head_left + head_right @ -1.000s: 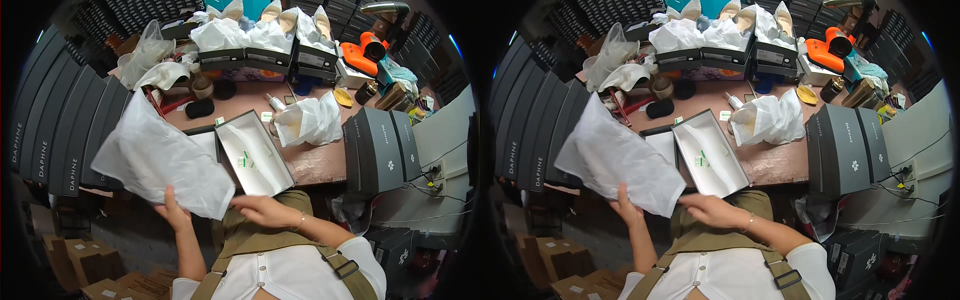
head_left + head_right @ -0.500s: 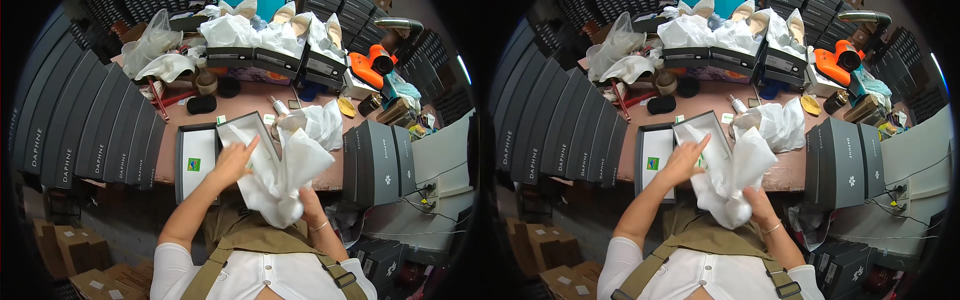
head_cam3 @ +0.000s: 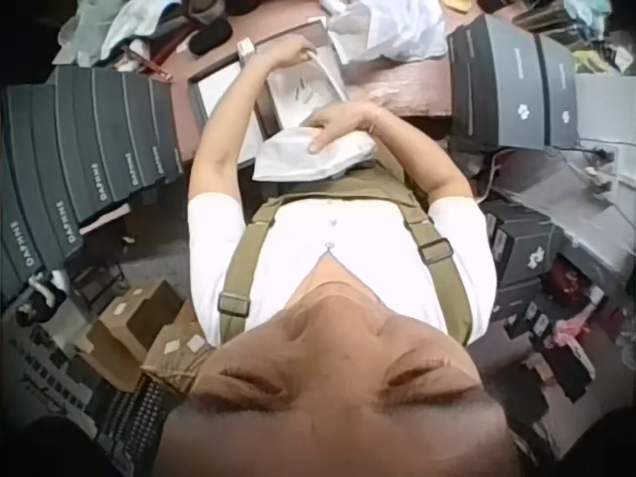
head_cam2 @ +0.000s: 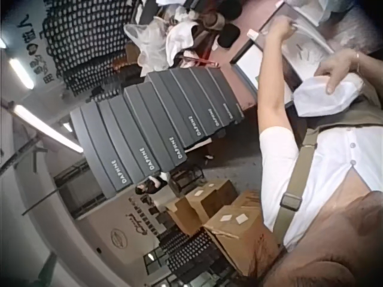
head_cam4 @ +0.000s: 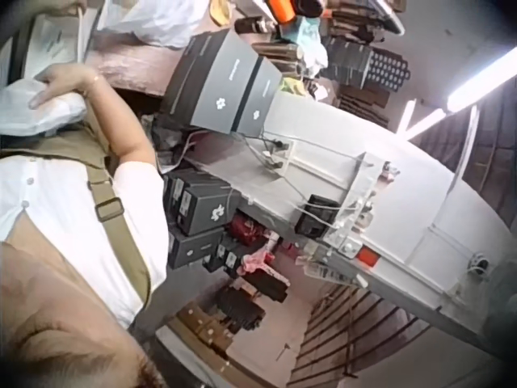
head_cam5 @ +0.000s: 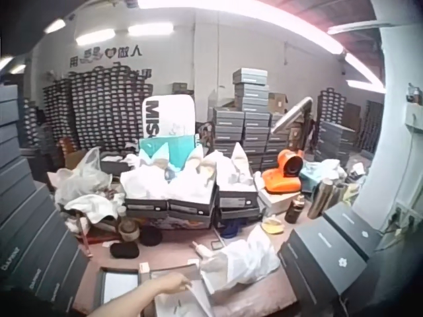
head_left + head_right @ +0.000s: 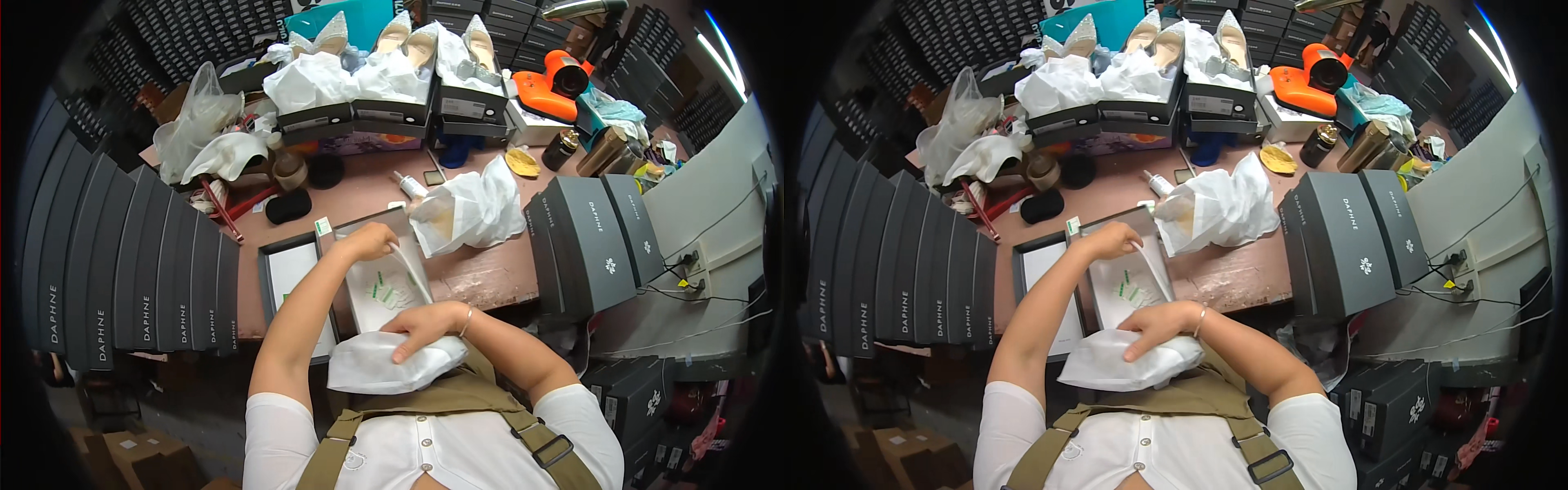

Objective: The recorder is packing high-heeled shoes into boxes, using tissue paper and applying glue for minor repairs.

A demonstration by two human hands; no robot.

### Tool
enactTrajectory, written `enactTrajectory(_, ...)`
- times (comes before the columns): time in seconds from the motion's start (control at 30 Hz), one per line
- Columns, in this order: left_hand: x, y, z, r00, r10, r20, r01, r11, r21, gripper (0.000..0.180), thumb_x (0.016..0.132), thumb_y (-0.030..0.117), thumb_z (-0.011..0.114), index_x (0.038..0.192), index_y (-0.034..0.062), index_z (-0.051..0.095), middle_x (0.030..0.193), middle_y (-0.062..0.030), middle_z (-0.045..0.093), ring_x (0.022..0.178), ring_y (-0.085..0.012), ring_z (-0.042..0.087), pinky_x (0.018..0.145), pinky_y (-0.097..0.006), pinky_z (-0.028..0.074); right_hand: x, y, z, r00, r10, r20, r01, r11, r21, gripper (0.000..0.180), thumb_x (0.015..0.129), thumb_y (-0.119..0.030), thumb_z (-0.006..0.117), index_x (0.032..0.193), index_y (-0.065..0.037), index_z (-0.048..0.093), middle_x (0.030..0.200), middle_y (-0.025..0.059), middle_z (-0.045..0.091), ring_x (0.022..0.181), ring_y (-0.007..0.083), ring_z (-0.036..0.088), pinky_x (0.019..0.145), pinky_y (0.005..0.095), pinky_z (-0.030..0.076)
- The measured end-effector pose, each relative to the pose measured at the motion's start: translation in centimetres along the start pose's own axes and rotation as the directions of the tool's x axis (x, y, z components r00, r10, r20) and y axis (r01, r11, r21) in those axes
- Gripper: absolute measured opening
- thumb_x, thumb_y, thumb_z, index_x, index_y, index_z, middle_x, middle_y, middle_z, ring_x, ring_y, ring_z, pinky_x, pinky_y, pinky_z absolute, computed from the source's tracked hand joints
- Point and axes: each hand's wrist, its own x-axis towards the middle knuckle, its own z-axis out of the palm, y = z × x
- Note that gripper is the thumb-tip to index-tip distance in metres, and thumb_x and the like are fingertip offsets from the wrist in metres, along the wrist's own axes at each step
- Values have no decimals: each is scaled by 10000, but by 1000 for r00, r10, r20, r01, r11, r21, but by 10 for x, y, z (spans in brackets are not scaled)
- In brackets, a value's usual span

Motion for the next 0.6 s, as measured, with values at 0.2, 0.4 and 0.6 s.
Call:
enactTrajectory(0.2,-10,-16,21,999,-44,25,43,999,28,283,748,65,571,996,44,704,974,-186,678,961,-346,630,871,-405,489,-32,-14,13,974,172,-148,-134,962,240,423,889,-269,638,1156,56,583,977,70,663,862,93,578,767,246,479)
enactTrajectory(0.4,6,-34,6,990,-63,124,62,998,12,343,710,134,571,1016,74,713,982,-187,682,929,-324,651,862,-383,494,-7,-10,14,766,41,-641,-328,883,-336,231,851,-192,573,894,34,581,850,242,643,772,376,646,704,437,508)
enactTrajectory(0.6,-18,-36,19,997,-75,32,69,984,164,297,705,114,568,956,86,725,947,-170,683,931,-340,631,853,-404,485,73,85,52,632,-149,-761,-584,555,-593,179,796,-104,538,943,-1,535,831,161,646,712,308,668,622,401,537)
